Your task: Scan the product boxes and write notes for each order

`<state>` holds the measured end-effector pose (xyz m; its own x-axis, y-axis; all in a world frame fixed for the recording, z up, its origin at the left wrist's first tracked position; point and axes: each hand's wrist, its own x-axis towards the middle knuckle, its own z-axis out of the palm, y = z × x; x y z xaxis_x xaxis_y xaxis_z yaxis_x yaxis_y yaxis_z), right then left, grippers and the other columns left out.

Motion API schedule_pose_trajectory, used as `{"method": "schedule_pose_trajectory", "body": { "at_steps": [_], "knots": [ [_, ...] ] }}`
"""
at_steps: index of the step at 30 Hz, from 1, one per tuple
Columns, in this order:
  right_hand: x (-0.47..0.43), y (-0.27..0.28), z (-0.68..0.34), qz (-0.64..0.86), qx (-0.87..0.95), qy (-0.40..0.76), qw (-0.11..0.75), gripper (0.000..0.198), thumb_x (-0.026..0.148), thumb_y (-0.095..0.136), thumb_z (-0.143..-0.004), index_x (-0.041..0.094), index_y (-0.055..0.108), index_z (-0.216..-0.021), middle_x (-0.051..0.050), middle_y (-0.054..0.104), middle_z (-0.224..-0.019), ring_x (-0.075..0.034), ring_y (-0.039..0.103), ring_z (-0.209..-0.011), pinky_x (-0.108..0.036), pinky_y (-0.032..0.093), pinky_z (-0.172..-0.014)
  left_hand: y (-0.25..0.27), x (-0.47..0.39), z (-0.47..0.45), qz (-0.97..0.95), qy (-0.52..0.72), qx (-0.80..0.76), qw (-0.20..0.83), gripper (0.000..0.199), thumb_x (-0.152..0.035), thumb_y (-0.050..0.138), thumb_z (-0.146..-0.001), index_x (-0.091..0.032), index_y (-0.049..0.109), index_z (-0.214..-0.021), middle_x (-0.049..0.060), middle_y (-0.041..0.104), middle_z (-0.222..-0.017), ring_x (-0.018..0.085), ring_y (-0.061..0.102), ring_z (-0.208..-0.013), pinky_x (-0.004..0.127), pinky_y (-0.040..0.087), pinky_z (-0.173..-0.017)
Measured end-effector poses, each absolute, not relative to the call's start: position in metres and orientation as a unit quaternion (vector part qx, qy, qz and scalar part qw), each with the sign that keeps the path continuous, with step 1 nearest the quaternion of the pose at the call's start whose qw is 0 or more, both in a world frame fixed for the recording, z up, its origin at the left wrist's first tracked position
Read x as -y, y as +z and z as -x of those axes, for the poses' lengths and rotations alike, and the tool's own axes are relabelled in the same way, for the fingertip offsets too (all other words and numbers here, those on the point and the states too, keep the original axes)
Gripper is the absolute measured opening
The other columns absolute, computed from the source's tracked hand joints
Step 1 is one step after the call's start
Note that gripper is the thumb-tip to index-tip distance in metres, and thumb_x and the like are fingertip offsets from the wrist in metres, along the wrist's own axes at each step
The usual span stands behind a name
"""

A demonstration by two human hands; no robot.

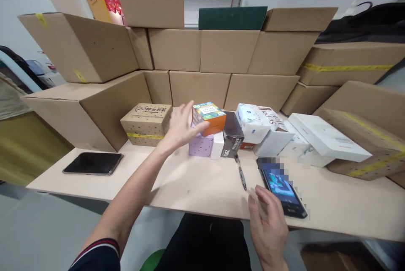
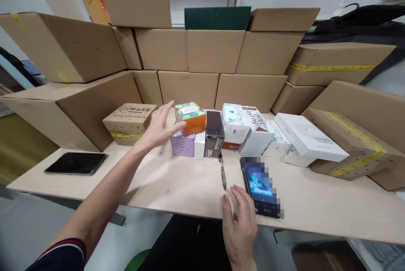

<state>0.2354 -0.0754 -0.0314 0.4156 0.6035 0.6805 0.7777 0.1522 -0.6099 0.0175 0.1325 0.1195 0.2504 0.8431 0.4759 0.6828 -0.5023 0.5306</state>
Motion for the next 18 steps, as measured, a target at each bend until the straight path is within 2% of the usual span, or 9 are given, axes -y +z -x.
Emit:
{"method": "schedule_pose_trajectory", "body": {
  "at_steps": [3,5,7,9,12,15,18],
  "knots": [
    [0.077,-0.031,-0.236,0.635,0.543,-0.090,0.542,0.025,0.035,0.058,-0.095,0.016,0.065,-0.110,-0.013,0.068,-0.111,-0.024,0.065,-0.104,-0.040,0.054,-0.087,0.130,-0.133,0.026,-0.704,0.352,-0.615,-0.061,0.081,-0.071,0.057,-0.081,-0.024,0.046,-0.145,0.016,0.025,-0.160,0.048,0.014,-0.148,0.065,0.009,-0.117],
    [0.077,-0.030,-0.233,0.620,0.552,-0.096,0.549,0.021,0.032,0.059,-0.094,0.016,0.064,-0.108,-0.012,0.068,-0.109,-0.023,0.065,-0.103,-0.039,0.055,-0.086,0.137,-0.138,0.058,-0.671,0.287,-0.679,-0.080,0.081,-0.078,0.051,-0.079,-0.026,0.053,-0.141,0.017,0.025,-0.160,0.054,0.013,-0.145,0.070,0.009,-0.114],
    [0.077,-0.028,-0.228,0.600,0.567,-0.099,0.556,0.017,0.029,0.059,-0.094,0.017,0.064,-0.104,-0.011,0.069,-0.106,-0.022,0.066,-0.101,-0.038,0.056,-0.084,0.140,-0.145,0.083,-0.651,0.231,-0.721,-0.049,0.083,-0.082,0.045,-0.078,-0.026,0.057,-0.138,0.019,0.031,-0.156,0.055,0.024,-0.141,0.068,0.018,-0.112],
    [0.075,-0.025,-0.218,0.587,0.583,-0.079,0.557,0.014,0.026,0.058,-0.095,0.017,0.063,-0.105,-0.010,0.069,-0.103,-0.021,0.067,-0.096,-0.035,0.058,-0.079,0.140,-0.149,0.099,-0.627,0.210,-0.750,-0.005,0.082,-0.081,0.040,-0.080,-0.028,0.054,-0.140,0.019,0.036,-0.153,0.053,0.034,-0.136,0.065,0.028,-0.109],
    [0.068,-0.019,-0.199,0.559,0.619,-0.029,0.552,0.017,0.024,0.056,-0.095,0.019,0.061,-0.111,-0.009,0.069,-0.101,-0.018,0.068,-0.087,-0.031,0.060,-0.073,0.134,-0.137,0.102,-0.616,0.220,-0.756,0.013,0.078,-0.079,0.044,-0.079,-0.031,0.052,-0.141,0.016,0.038,-0.151,0.050,0.036,-0.135,0.061,0.034,-0.108],
    [0.055,-0.007,-0.178,0.516,0.674,0.036,0.528,0.021,0.026,0.055,-0.096,0.020,0.060,-0.115,-0.009,0.069,-0.105,-0.019,0.069,-0.092,-0.033,0.061,-0.079,0.121,-0.100,0.095,-0.610,0.275,-0.743,-0.029,0.078,-0.074,0.049,-0.080,-0.029,0.046,-0.144,0.016,0.035,-0.152,0.049,0.032,-0.138,0.063,0.032,-0.109],
    [0.037,0.008,-0.160,0.503,0.711,0.143,0.471,0.036,0.035,0.052,-0.097,0.021,0.056,-0.130,-0.012,0.065,-0.123,-0.022,0.066,-0.110,-0.038,0.059,-0.091,0.098,-0.050,0.091,-0.597,0.348,-0.719,-0.075,0.100,-0.069,0.063,-0.076,-0.023,0.023,-0.156,0.019,0.025,-0.157,0.048,0.023,-0.145,0.066,0.022,-0.115]
  ]
}}
